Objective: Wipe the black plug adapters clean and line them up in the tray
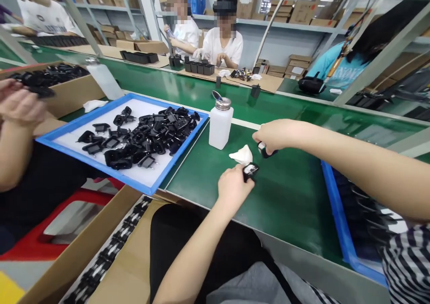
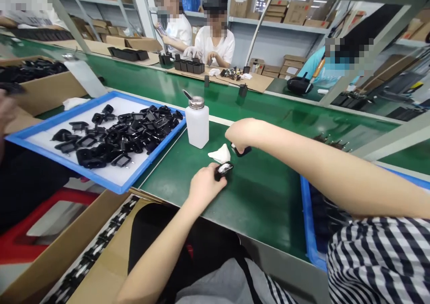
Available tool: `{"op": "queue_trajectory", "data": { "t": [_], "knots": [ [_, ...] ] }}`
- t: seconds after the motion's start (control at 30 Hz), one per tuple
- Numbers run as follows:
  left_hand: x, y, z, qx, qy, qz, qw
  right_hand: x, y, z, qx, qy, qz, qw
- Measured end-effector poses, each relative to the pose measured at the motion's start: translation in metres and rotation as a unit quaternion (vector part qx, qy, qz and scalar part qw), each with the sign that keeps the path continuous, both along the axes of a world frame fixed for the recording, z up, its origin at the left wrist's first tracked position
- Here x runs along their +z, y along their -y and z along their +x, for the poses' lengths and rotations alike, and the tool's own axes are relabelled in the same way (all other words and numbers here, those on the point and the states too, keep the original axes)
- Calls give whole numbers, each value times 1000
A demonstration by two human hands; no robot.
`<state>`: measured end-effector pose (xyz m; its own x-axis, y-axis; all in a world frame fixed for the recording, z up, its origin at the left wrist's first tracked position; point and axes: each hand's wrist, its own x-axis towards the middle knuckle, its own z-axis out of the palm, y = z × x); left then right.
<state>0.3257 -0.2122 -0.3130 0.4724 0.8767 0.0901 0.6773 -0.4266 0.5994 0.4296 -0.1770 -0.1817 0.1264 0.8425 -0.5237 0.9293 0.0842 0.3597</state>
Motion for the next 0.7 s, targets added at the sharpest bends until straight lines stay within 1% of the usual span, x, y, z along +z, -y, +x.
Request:
{"op": "queue_trajectory", "data": {
  "t": [0.07,0.17,0.23,0.3,0.37,0.43,0.5,0.53,0.6,0.67,0.7],
  "knots": [
    [-2,-12,-27,26,15,-23,999,-5,4,-14,66,-55,-4,996],
    [-5,-30,-65,41,40,-40,998,-27,9,-33,153,-129,9,980],
    [-6,-37,-82,10,62,-63,996,-46,13,-42,174,-134,42,975],
    [-7,-38,-91,-32,96,-103,989,-60,14,-44,176,-156,79,969],
    [-7,-34,-90,-39,130,-136,981,-68,13,-35,156,-221,114,956],
    [-8,-29,-81,-3,155,-146,977,-73,7,-17,98,-266,166,945],
    [-8,-25,-69,38,171,-142,974,-80,-2,5,13,-238,218,946],
    [-9,-24,-64,51,176,-140,973,-85,-7,16,-26,-209,229,950],
    [-11,-25,-55,72,178,-135,972,-95,-14,31,-75,-181,204,959],
    [-14,-27,-51,92,180,-127,971,-102,-18,36,-83,-207,173,959],
    [-16,-28,-50,101,182,-122,970,-103,-18,34,-77,-230,182,953]
  ]
}}
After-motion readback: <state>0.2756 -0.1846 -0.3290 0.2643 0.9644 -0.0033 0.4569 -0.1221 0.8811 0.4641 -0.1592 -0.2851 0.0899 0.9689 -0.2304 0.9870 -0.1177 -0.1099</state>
